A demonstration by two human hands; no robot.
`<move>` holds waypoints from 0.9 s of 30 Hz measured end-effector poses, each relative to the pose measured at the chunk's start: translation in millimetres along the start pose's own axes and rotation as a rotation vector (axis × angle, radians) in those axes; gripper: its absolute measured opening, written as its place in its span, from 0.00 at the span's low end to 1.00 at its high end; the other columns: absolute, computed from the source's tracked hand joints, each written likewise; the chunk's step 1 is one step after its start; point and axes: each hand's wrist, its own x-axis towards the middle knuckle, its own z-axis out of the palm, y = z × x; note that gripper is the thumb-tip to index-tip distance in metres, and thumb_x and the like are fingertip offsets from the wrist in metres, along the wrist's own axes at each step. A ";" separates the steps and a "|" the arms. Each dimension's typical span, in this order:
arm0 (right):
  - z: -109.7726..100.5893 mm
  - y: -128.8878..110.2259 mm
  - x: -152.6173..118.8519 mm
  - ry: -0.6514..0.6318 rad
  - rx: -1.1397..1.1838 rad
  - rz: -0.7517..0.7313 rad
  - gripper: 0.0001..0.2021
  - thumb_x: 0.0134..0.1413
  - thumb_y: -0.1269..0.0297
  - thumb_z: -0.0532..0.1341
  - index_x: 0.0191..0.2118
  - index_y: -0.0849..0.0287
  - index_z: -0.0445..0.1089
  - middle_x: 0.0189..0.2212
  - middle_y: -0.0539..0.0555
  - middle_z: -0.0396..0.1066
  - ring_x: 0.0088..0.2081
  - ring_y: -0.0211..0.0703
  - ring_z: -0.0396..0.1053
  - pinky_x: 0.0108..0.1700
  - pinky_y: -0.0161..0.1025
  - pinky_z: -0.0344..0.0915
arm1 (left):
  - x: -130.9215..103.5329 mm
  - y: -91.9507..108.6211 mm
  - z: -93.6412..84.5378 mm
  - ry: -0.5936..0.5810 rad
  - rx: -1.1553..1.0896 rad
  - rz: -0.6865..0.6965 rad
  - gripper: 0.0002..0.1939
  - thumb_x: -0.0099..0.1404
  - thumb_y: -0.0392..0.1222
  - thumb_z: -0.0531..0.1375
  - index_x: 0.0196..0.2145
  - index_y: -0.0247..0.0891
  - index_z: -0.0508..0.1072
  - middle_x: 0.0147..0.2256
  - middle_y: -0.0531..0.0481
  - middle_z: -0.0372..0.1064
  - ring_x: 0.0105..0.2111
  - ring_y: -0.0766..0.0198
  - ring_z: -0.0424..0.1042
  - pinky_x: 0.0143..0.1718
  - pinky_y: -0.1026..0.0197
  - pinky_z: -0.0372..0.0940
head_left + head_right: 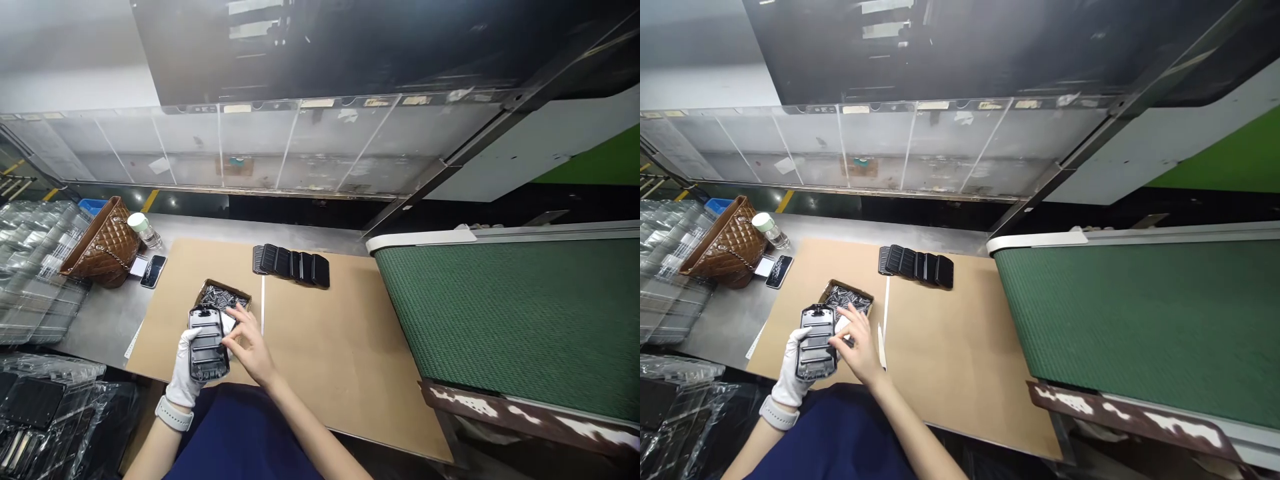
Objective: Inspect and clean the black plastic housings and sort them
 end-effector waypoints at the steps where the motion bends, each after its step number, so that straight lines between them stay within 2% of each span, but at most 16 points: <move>1: -4.9 0.1 0.0 0.095 -0.007 -0.058 0.10 0.57 0.56 0.61 0.28 0.55 0.70 0.50 0.59 0.72 0.60 0.55 0.61 0.61 0.62 0.49 | 2.5 2.4 -2.7 -0.022 -0.061 0.034 0.17 0.60 0.40 0.56 0.44 0.30 0.73 0.37 0.40 0.77 0.37 0.53 0.77 0.40 0.51 0.72; 3: -11.6 4.5 4.0 0.281 -0.031 -0.163 0.08 0.59 0.58 0.59 0.33 0.53 0.72 0.45 0.57 0.75 0.55 0.52 0.66 0.60 0.58 0.52 | 7.9 9.2 -9.9 -0.075 -0.174 0.108 0.19 0.60 0.39 0.54 0.48 0.29 0.71 0.42 0.39 0.76 0.43 0.52 0.76 0.46 0.49 0.70; 5: -12.7 18.8 13.0 0.359 -0.112 -0.128 0.08 0.60 0.59 0.57 0.38 0.53 0.72 0.44 0.57 0.75 0.53 0.50 0.68 0.60 0.56 0.53 | 12.2 17.0 -18.2 -0.129 -0.216 0.147 0.22 0.61 0.39 0.53 0.51 0.28 0.68 0.46 0.39 0.75 0.46 0.52 0.74 0.51 0.47 0.67; 6: -11.5 30.3 18.0 0.338 -0.179 -0.025 0.09 0.59 0.59 0.57 0.42 0.54 0.72 0.47 0.57 0.74 0.55 0.50 0.66 0.60 0.55 0.53 | 13.4 20.5 -22.2 -0.165 -0.221 0.163 0.23 0.61 0.39 0.53 0.53 0.29 0.67 0.47 0.39 0.74 0.48 0.52 0.73 0.53 0.47 0.65; 8: -8.1 59.5 23.4 0.226 -0.322 0.271 0.16 0.57 0.60 0.58 0.50 0.56 0.69 0.54 0.59 0.69 0.58 0.50 0.62 0.61 0.51 0.54 | 14.0 25.1 -28.8 -0.252 -0.243 0.211 0.24 0.63 0.41 0.53 0.56 0.31 0.66 0.50 0.39 0.72 0.50 0.52 0.72 0.57 0.45 0.61; 10: -5.5 90.6 17.4 0.120 -0.407 0.517 0.20 0.56 0.65 0.57 0.55 0.61 0.64 0.54 0.62 0.67 0.58 0.50 0.62 0.59 0.47 0.57 | 12.6 26.1 -32.7 -0.336 -0.281 0.265 0.25 0.65 0.47 0.53 0.58 0.36 0.65 0.52 0.40 0.70 0.52 0.50 0.70 0.60 0.42 0.56; 12: -4.5 116.7 -0.1 0.068 -0.439 0.636 0.19 0.53 0.70 0.57 0.52 0.66 0.65 0.50 0.66 0.70 0.55 0.53 0.65 0.56 0.46 0.59 | 10.8 24.4 -33.8 -0.371 -0.312 0.304 0.27 0.65 0.53 0.53 0.58 0.40 0.65 0.53 0.41 0.70 0.53 0.48 0.68 0.61 0.39 0.53; 15: -4.3 140.9 -30.8 -0.005 -0.462 0.756 0.15 0.51 0.73 0.57 0.46 0.65 0.66 0.43 0.64 0.72 0.49 0.53 0.70 0.50 0.43 0.63 | 9.9 20.8 -31.3 -0.304 -0.315 0.354 0.28 0.64 0.58 0.54 0.56 0.40 0.68 0.50 0.40 0.72 0.53 0.45 0.68 0.59 0.35 0.53; 18: -3.8 150.8 -45.4 -0.073 -0.470 0.852 0.12 0.51 0.75 0.55 0.43 0.65 0.66 0.36 0.60 0.72 0.40 0.50 0.73 0.43 0.40 0.65 | 10.8 20.5 -26.0 -0.204 -0.283 0.382 0.29 0.63 0.59 0.55 0.54 0.39 0.70 0.50 0.39 0.72 0.52 0.43 0.69 0.58 0.34 0.55; 20: -3.4 152.5 -45.3 -0.083 -0.483 0.882 0.10 0.49 0.77 0.55 0.40 0.65 0.66 0.37 0.61 0.71 0.41 0.51 0.71 0.43 0.40 0.63 | 11.0 21.8 -21.0 -0.171 -0.258 0.367 0.30 0.62 0.60 0.56 0.54 0.38 0.71 0.50 0.38 0.72 0.51 0.43 0.70 0.57 0.35 0.57; 24: -6.1 150.9 -38.8 -0.041 -0.467 0.891 0.10 0.46 0.78 0.55 0.36 0.63 0.66 0.40 0.63 0.68 0.48 0.53 0.67 0.47 0.40 0.60 | 9.3 23.2 -7.8 -0.176 -0.248 0.261 0.29 0.63 0.59 0.55 0.51 0.34 0.72 0.45 0.38 0.75 0.47 0.47 0.73 0.54 0.40 0.62; 27: -12.4 149.0 -33.9 -0.001 -0.389 0.933 0.09 0.47 0.74 0.55 0.38 0.65 0.66 0.31 0.59 0.68 0.39 0.52 0.70 0.40 0.40 0.63 | 7.2 20.9 2.9 -0.233 -0.213 0.167 0.24 0.64 0.54 0.56 0.49 0.34 0.74 0.40 0.40 0.76 0.43 0.51 0.75 0.53 0.43 0.64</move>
